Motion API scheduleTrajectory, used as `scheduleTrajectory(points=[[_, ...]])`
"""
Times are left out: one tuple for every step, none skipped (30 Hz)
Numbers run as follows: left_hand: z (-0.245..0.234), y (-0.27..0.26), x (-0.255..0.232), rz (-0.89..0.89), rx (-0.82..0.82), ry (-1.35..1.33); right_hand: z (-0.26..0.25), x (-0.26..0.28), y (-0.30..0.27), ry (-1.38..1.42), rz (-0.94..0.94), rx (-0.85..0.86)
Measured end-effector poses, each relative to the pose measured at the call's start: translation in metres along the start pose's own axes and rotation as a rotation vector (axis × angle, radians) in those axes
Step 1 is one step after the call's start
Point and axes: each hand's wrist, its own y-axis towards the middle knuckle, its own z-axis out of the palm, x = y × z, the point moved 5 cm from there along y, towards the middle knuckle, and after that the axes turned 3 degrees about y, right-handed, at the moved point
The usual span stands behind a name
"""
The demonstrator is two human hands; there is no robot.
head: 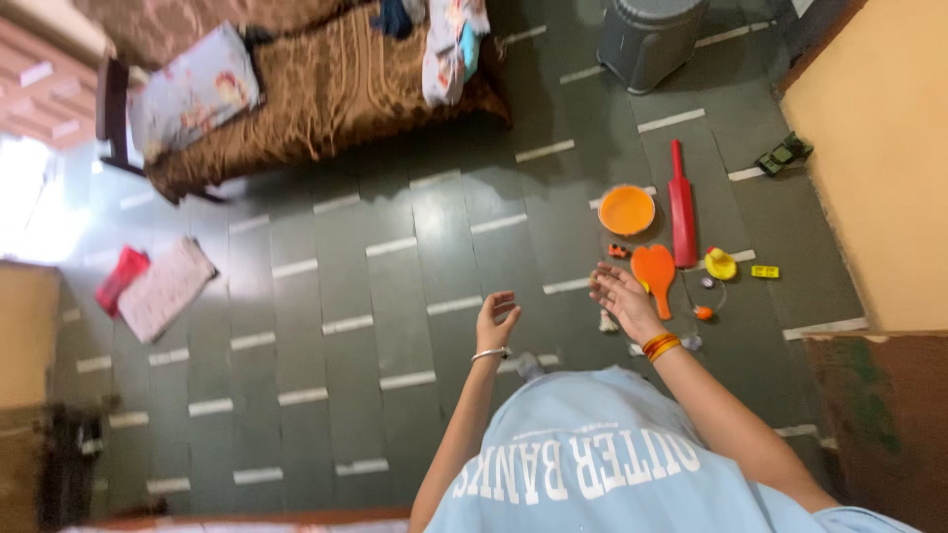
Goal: The person picks up various toys and household items scattered on the floor, including toy cars, a shuttlecock, a bucket, and a ball, and places them onto a nearby wooden shelf. The person handles items one by one or in small groups, moving from the center of the room toward the shelf.
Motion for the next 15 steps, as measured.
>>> scheduleTrajectory(points=[[-0.008,0.017,-0.004,-0.015,0.029,0.002,0.011,0.003,0.012,-0.005,-0.021,-0.009],[-0.018,0.04,-0.01,-0.007,0.033,0.054,0.021,0.005,0.027,-0.011,-0.043,-0.018],[-0.028,0.064,-0.015,-0.004,0.034,0.104,0.03,0.006,0.039,-0.019,-0.056,-0.03],[-0.034,0.086,-0.02,-0.001,0.036,0.154,0.035,0.008,0.051,-0.009,-0.066,-0.04],[-0.034,0.108,-0.026,0.013,0.064,0.173,0.04,0.012,0.065,0.002,-0.079,-0.046],[-0.031,0.128,-0.032,0.027,0.092,0.192,0.044,0.016,0.077,0.013,-0.091,-0.053],[-0.024,0.152,-0.041,0.049,0.119,0.208,0.046,0.023,0.091,0.015,-0.103,-0.064],[-0.015,0.176,-0.049,0.067,0.152,0.19,0.047,0.03,0.104,0.018,-0.115,-0.075],[-0.005,0.197,-0.056,0.082,0.182,0.172,0.048,0.038,0.12,0.018,-0.125,-0.083],[0.006,0.218,-0.063,0.098,0.212,0.153,0.048,0.047,0.136,0.032,-0.138,-0.089],[0.015,0.238,-0.07,0.11,0.239,0.165,0.048,0.056,0.151,0.048,-0.152,-0.095],[0.024,0.257,-0.076,0.122,0.266,0.177,0.049,0.064,0.167,0.064,-0.166,-0.101],[0.037,0.276,-0.083,0.13,0.289,0.182,0.046,0.075,0.182,0.087,-0.165,-0.126],[0.049,0.297,-0.092,0.151,0.31,0.193,0.044,0.087,0.197,0.11,-0.165,-0.152],[0.057,0.315,-0.099,0.168,0.335,0.207,0.043,0.094,0.209,0.139,-0.163,-0.18]])
